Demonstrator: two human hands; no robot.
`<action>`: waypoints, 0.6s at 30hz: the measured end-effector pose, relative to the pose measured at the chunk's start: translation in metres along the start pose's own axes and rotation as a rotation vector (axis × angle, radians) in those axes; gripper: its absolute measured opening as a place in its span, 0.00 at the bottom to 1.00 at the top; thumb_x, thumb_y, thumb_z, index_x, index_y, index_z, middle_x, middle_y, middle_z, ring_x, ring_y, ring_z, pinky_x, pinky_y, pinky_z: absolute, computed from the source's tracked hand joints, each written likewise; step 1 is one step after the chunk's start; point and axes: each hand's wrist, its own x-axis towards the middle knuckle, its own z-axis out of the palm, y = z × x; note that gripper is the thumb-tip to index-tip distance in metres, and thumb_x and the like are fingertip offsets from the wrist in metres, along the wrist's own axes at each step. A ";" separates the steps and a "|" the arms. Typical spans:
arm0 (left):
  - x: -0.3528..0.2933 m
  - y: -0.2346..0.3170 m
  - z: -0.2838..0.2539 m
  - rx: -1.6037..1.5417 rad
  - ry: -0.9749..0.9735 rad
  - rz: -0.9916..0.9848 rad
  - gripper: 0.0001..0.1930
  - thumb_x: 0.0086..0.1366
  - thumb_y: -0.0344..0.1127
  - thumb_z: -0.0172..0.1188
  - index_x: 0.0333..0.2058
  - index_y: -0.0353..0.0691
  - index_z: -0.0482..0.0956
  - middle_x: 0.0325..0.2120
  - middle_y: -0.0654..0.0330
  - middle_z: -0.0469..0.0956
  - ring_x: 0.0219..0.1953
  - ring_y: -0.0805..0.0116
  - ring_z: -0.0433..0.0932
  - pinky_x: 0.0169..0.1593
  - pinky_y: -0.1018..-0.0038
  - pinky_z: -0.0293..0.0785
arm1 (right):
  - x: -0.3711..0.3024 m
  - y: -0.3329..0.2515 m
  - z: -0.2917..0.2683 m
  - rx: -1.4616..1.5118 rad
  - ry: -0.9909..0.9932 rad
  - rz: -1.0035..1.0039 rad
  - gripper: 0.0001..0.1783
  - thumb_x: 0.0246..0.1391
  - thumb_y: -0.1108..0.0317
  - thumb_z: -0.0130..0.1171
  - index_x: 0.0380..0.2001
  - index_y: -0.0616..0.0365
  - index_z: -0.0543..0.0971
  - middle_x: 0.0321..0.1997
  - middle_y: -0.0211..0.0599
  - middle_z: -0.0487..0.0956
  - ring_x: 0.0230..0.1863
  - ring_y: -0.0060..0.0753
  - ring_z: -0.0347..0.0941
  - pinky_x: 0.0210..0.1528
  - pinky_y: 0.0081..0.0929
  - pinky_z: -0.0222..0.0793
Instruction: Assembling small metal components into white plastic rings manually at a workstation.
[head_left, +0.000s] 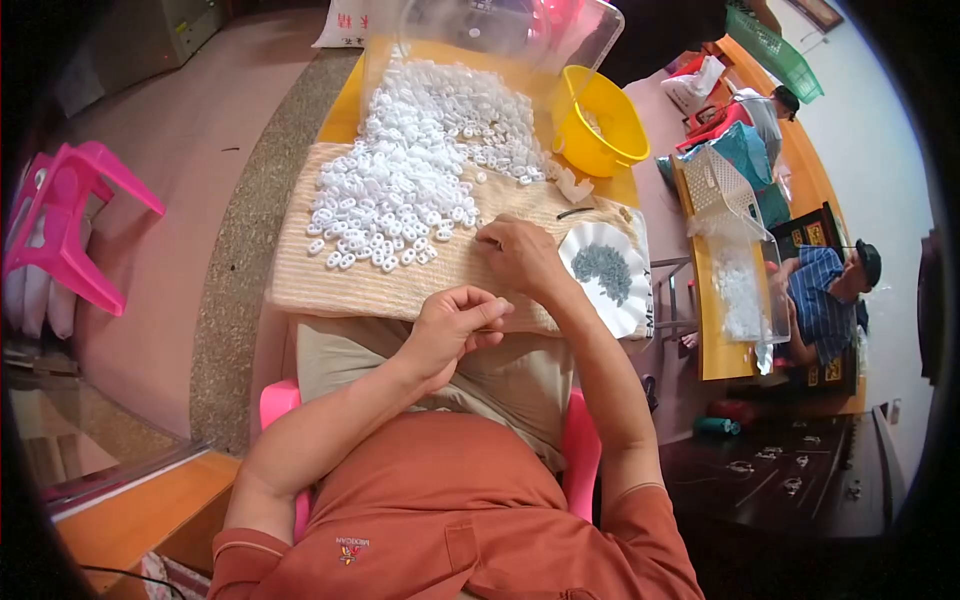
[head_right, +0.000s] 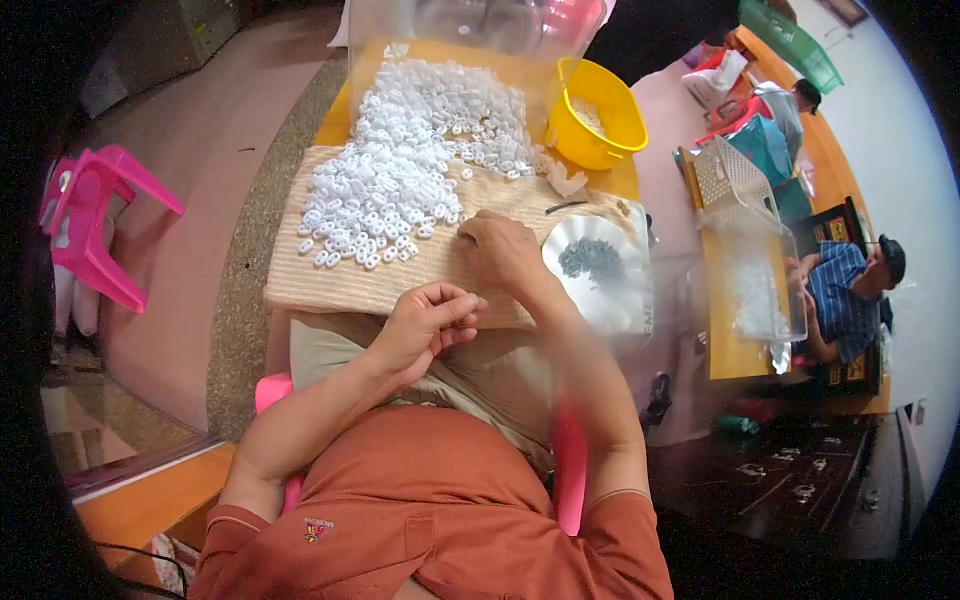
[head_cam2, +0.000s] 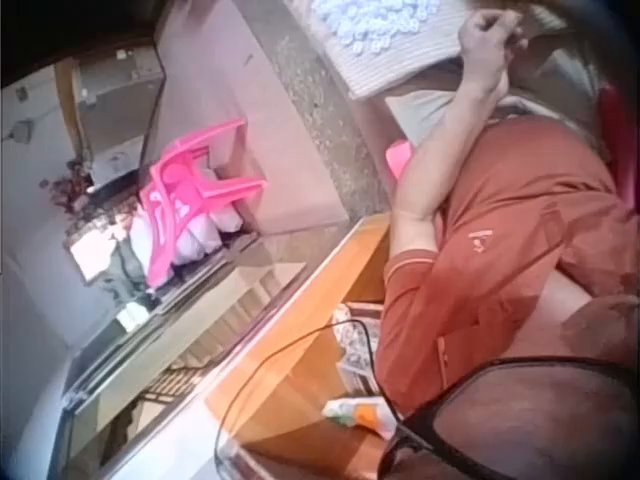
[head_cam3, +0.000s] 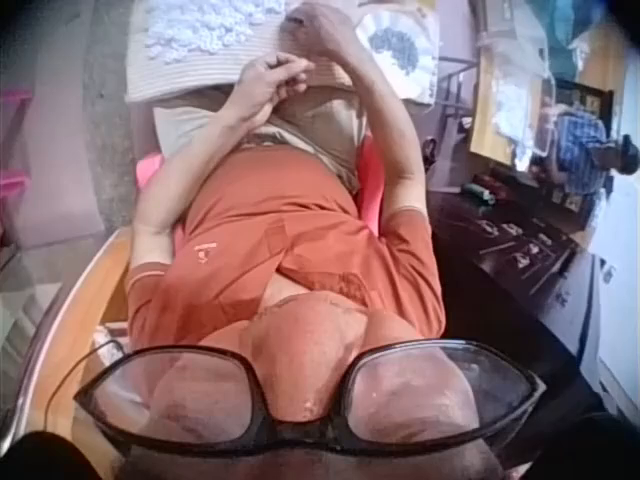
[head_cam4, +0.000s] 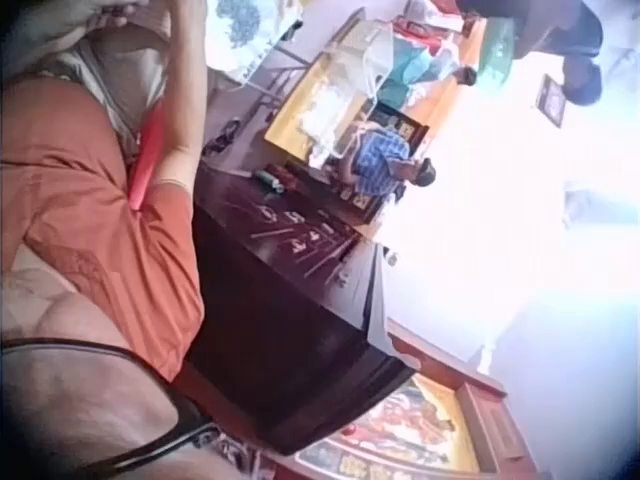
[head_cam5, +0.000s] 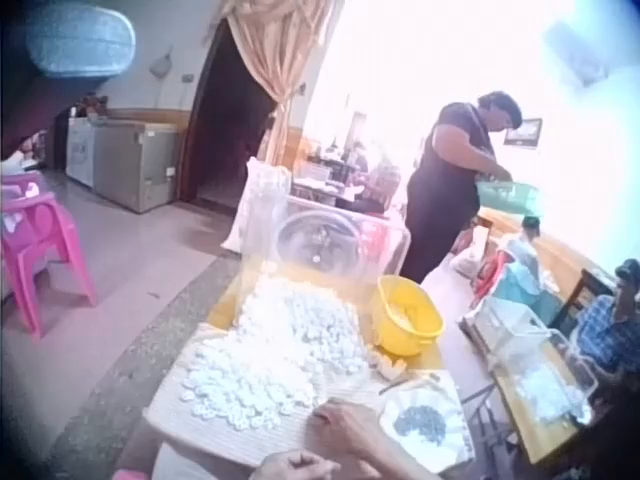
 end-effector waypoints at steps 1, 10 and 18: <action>0.002 0.001 0.001 -0.005 0.016 0.001 0.04 0.64 0.31 0.59 0.35 0.38 0.77 0.35 0.60 0.80 0.32 0.79 0.77 0.37 0.80 0.79 | 0.000 0.003 0.002 -0.018 0.033 -0.010 0.11 0.51 0.63 0.56 0.35 0.56 0.81 0.36 0.42 0.79 0.40 0.49 0.76 0.42 0.38 0.70; 0.000 0.003 -0.003 -0.045 0.121 0.106 0.05 0.64 0.31 0.59 0.36 0.37 0.76 0.33 0.62 0.78 0.29 0.78 0.76 0.35 0.80 0.78 | -0.023 0.000 0.006 0.268 0.219 -0.067 0.07 0.53 0.72 0.57 0.35 0.61 0.78 0.29 0.40 0.79 0.31 0.35 0.76 0.34 0.30 0.71; 0.000 0.004 0.001 -0.011 0.132 0.251 0.06 0.63 0.32 0.61 0.36 0.38 0.75 0.27 0.65 0.77 0.27 0.78 0.77 0.33 0.83 0.76 | -0.066 -0.021 0.003 0.874 0.065 0.092 0.07 0.60 0.74 0.55 0.39 0.68 0.77 0.31 0.31 0.79 0.34 0.19 0.75 0.36 0.17 0.72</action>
